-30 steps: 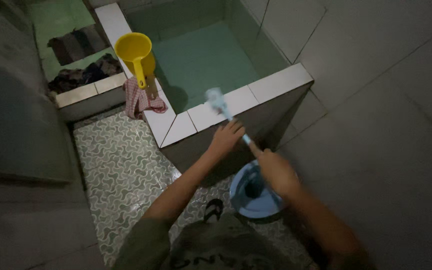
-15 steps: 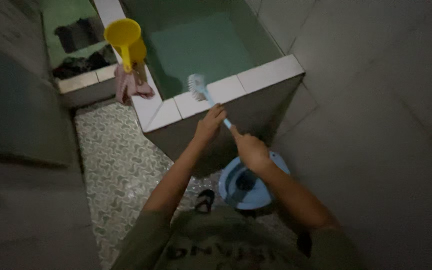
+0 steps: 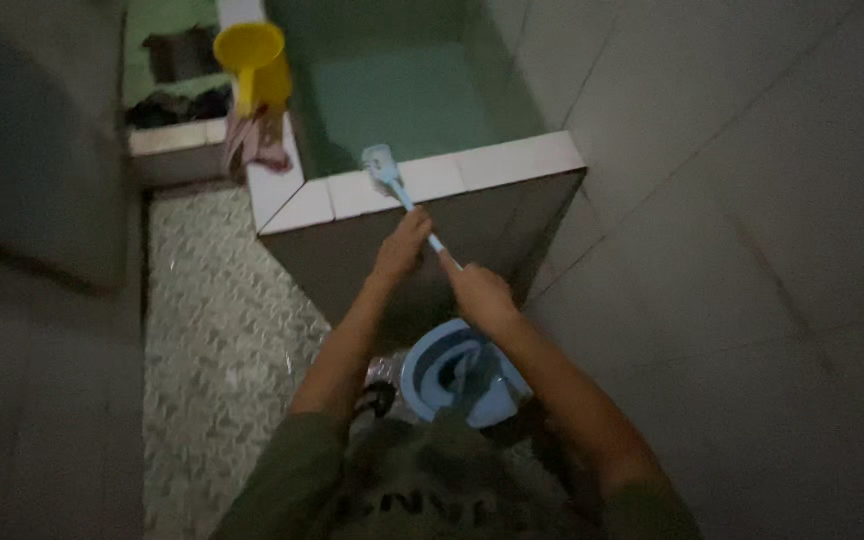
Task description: The person uses a long-handled brush to scrub the tiled edges of a water tank and the adjacent wall in a bathroom.
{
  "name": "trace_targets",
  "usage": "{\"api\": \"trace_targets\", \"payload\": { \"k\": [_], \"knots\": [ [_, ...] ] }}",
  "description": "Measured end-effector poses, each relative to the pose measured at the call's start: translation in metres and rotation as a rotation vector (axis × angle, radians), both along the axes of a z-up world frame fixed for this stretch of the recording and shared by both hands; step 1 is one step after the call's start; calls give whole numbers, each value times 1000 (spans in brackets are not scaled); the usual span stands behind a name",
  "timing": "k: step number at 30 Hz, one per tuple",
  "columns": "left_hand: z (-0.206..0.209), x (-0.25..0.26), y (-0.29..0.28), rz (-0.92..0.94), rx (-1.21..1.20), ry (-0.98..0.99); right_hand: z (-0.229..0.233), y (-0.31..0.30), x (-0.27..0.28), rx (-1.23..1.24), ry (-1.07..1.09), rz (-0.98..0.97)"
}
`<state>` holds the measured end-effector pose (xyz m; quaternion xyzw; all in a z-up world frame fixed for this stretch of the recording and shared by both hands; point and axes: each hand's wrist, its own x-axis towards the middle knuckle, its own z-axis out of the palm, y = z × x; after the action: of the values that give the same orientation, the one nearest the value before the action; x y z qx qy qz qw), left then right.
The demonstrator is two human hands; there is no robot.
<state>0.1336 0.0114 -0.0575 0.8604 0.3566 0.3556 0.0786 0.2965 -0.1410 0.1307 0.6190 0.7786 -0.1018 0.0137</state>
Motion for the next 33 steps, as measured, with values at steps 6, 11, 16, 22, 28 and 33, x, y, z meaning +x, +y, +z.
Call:
{"api": "trace_targets", "payload": {
  "k": [6, 11, 16, 22, 28, 33],
  "knots": [
    [4, -90, -65, 368, 0, -75, -19, -23, -70, -32, -35, 198],
    [-2, -109, -81, 397, 23, -5, -34, -45, -89, 78, -56, 260],
    [-12, -51, -63, 322, 137, 77, -16, -61, -56, -211, -64, 18],
    [0, -19, -53, 283, -104, 35, -30, -33, -34, -70, -119, 118],
    [28, -72, -75, 374, -216, 33, -18, -27, -56, -111, -73, 204],
    [12, -99, -107, 367, -130, 71, -13, -46, -69, -137, -75, 297]
  ]
}}
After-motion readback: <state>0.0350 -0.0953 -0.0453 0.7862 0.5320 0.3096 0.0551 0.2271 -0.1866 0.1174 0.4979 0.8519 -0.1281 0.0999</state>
